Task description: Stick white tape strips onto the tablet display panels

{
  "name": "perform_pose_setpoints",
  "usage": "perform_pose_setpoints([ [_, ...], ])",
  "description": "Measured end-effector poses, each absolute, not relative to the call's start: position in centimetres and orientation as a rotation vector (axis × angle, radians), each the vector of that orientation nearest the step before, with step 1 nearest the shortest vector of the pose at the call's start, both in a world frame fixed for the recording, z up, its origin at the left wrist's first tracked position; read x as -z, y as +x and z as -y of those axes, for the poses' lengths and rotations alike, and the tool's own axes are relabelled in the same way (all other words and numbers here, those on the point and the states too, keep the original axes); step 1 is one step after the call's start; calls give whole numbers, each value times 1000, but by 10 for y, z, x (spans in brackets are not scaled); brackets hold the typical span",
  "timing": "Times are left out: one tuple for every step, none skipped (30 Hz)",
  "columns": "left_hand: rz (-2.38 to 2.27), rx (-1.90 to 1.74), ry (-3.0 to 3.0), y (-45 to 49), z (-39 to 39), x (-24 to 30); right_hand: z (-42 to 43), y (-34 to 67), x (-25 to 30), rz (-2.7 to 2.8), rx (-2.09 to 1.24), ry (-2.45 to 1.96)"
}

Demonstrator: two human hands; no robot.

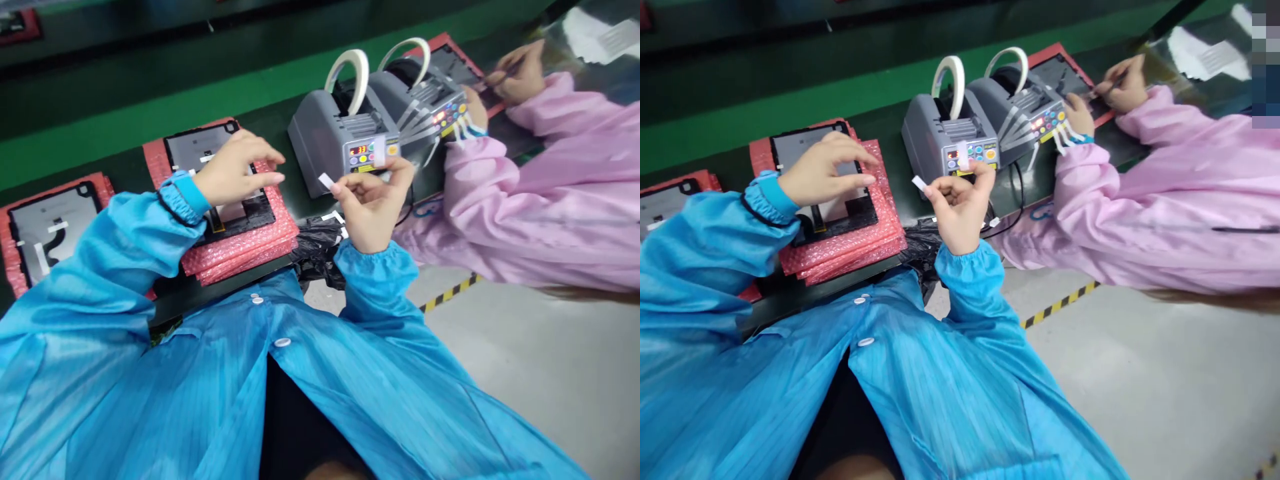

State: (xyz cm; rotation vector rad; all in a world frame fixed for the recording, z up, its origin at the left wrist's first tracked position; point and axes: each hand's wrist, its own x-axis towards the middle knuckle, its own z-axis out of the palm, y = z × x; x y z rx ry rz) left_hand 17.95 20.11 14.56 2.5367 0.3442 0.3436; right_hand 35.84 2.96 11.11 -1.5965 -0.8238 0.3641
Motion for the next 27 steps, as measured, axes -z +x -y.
perform_pose_setpoints([
  [-347,-351,2518,183,-198,-149,-36,351,-121,885,-469,-1552],
  [-351,-352,2503,186,-197,-151,-43,345,-129,940,-570,-1512],
  [-356,-346,2490,186,-196,-152,-51,339,-135,987,-659,-1482],
  [-369,-337,2476,185,-197,-152,-59,334,-139,1023,-735,-1466],
  [-390,-326,2461,182,-198,-151,-66,331,-142,1046,-794,-1465],
  [-426,-322,2444,178,-200,-148,-72,328,-143,1051,-833,-1473],
  [-476,-327,2423,174,-202,-146,-78,327,-142,1040,-852,-1485],
  [-532,-339,2397,169,-204,-143,-83,327,-140,1017,-858,-1494],
  [-588,-356,2366,165,-206,-140,-87,327,-137,988,-856,-1493],
  [-638,-373,2334,161,-207,-138,-91,328,-132,961,-856,-1487],
  [-679,-389,2301,158,-208,-136,-95,329,-127,940,-860,-1474],
  [-709,-401,2269,156,-208,-135,-98,329,-121,933,-873,-1456],
  [-732,-405,2238,155,-208,-134,-101,330,-115,937,-892,-1433],
  [-752,-405,2208,154,-207,-134,-104,330,-109,951,-910,-1404],
  [-774,-401,2177,154,-207,-135,-107,331,-103,972,-923,-1371],
  [-797,-393,2144,154,-206,-136,-110,331,-98,996,-932,-1337],
  [-824,-386,2111,155,-205,-137,-112,331,-94,1020,-936,-1306],
  [-851,-378,2083,156,-204,-137,-115,332,-90,1042,-939,-1283],
  [-878,-372,2061,157,-203,-137,-117,332,-87,1063,-940,-1269],
  [-904,-364,2046,158,-202,-136,-119,333,-85,1079,-938,-1261],
  [-933,-354,2041,160,-201,-135,-122,334,-84,1090,-930,-1259],
  [-964,-343,2048,162,-201,-132,-124,335,-82,1095,-919,-1261],
  [-997,-329,2066,164,-202,-129,-126,336,-81,1097,-907,-1271],
  [-1034,-313,2095,167,-202,-126,-128,337,-79,1100,-898,-1292],
  [-1073,-295,2131,170,-203,-122,-131,339,-76,1105,-894,-1324],
  [-1111,-275,2171,173,-204,-119,-133,341,-72,1116,-896,-1364],
  [-1144,-253,2210,176,-204,-116,-136,343,-68,1132,-902,-1409],
])
